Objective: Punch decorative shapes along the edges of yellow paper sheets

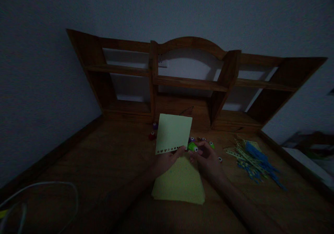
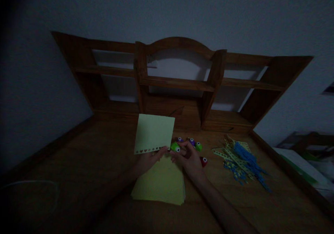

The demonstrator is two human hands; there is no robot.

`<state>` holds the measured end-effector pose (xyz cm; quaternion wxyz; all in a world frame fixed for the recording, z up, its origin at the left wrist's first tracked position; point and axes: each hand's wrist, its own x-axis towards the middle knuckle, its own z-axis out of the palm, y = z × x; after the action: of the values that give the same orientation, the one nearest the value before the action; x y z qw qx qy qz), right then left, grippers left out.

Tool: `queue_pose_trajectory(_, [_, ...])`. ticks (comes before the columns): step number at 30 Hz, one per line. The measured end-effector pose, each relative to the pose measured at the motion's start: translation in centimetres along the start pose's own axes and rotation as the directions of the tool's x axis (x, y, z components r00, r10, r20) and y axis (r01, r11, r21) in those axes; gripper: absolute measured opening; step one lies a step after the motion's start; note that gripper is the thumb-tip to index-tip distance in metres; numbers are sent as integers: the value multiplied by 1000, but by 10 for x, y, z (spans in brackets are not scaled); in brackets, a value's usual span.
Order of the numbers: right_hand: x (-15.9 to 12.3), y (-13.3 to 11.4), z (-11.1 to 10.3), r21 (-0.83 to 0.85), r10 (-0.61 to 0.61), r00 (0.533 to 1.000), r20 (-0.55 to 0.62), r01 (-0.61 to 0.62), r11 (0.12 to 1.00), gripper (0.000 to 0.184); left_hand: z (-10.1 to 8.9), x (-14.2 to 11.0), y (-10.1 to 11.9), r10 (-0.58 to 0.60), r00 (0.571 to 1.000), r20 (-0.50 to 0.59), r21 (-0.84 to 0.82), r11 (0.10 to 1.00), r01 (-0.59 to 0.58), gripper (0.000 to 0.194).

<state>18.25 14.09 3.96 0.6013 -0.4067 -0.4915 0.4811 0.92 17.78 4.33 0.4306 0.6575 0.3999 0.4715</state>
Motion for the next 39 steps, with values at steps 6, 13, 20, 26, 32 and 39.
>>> queue_pose_trajectory(6, [1,4,-2,26,-1,1000,-12,1,1000,34,-4,-2,5,37,996,87,160,986,-50,34])
queue_pose_trajectory(13, [0,1,-1,13,2,1000,31,-3,1000,31,-4,-3,7,79,993,90,128,988,-90,31])
queue_pose_trajectory(20, [-1,2,-3,-44,52,996,77,-48,998,35,-7,-6,10,-103,988,112,122,988,90,41])
queue_pose_trajectory(26, [-1,0,-4,-13,66,993,102,-65,998,35,-10,-6,14,-162,978,132,146,979,142,47])
queue_pose_trajectory(32, [-2,-2,-2,-32,47,994,100,-44,999,30,-11,-5,20,-178,971,161,147,977,154,48])
queue_pose_trajectory(39, [-1,-5,-1,-37,54,993,106,-50,998,32,-8,-2,10,-263,947,183,132,961,242,51])
